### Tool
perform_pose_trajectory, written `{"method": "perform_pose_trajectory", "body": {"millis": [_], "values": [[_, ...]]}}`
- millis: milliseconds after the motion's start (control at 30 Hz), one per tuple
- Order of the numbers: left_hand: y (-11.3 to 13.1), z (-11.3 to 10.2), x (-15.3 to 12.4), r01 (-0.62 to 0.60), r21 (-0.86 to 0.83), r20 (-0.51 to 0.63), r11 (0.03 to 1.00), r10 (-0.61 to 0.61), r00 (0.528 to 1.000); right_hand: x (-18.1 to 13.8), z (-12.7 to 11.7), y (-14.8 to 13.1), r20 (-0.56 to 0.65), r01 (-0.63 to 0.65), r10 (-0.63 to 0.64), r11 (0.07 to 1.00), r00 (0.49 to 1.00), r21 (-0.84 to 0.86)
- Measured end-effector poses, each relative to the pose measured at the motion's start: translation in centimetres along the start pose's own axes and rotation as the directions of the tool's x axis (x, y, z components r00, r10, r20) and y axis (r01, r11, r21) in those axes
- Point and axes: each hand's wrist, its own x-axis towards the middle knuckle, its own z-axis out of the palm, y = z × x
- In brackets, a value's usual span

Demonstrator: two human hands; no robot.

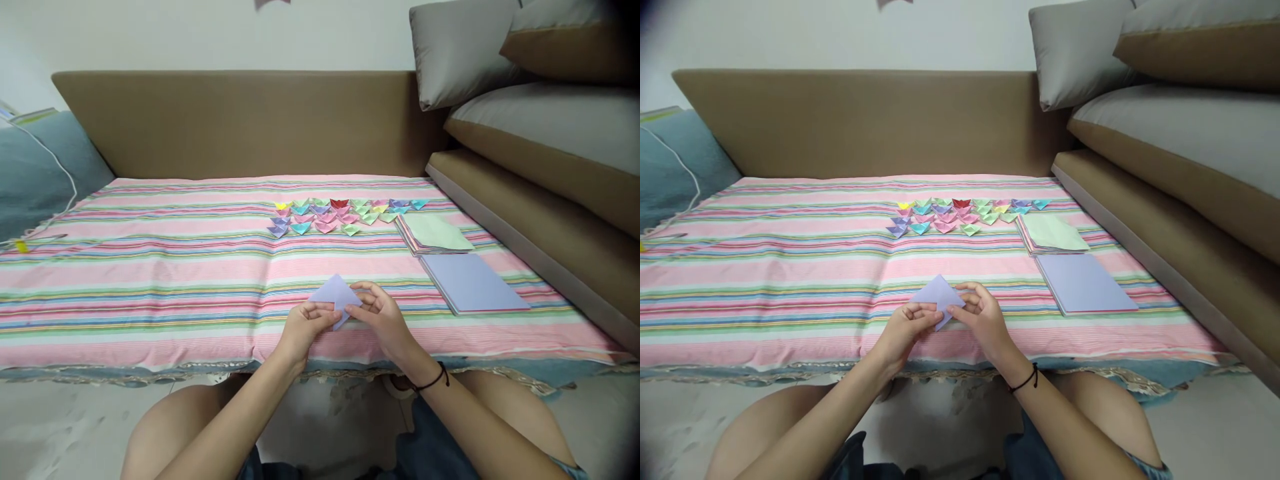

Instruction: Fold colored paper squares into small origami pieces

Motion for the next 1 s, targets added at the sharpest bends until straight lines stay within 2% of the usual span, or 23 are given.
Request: {"method": "perform_pose_trajectory", "body": {"millis": [233, 400, 533, 633, 700, 767, 900, 1000], "values": [[0.2, 0.6, -0.4, -0.155, 0.082, 0.101, 0.984, 0.147, 0.984, 0.1, -0.2, 0.1, -0.045, -0.003, 0.005, 0.999, 0.999, 0.042], [0.1, 0.3, -0.5, -0.257, 0.151, 0.268, 0.954, 0.211, 0.94, 0.6, -1.2, -0.8, -0.097, -0.003, 0.009, 0.998, 0.995, 0.062], [1.0, -0.6, -0.6, -0.436, 0.361, 0.396, 0.824, 0.289, 0.872, 0.7, -2.5, -2.0, 0.012, -0.114, 0.114, 0.993, 0.993, -0.018], [2.0, -1.2, -0.6, -0.569, 0.45, 0.525, 0.688, 0.311, 0.792, 0.6, -2.7, -2.4, 0.143, -0.193, 0.207, 0.975, 0.968, -0.109], [2.4, -1.4, -0.6, -0.623, 0.485, 0.578, 0.614, 0.31, 0.755, 0.5, -2.5, -2.4, 0.184, -0.2, 0.222, 0.971, 0.957, -0.131], [2.5, -1.3, -0.7, -0.637, 0.503, 0.578, 0.584, 0.321, 0.751, 0.4, -2.2, -2.4, 0.164, -0.171, 0.189, 0.978, 0.968, -0.118], [2.3, -0.8, -0.7, -0.601, 0.51, 0.471, 0.615, 0.385, 0.794, 0.3, -1.7, -2.2, 0.082, -0.069, 0.076, 0.994, 0.994, -0.084], [2.0, -0.5, -0.7, -0.56, 0.482, 0.357, 0.675, 0.432, 0.828, 0.3, -1.6, -2.0, 0.124, -0.01, 0.017, 0.998, 0.992, -0.057]]}}
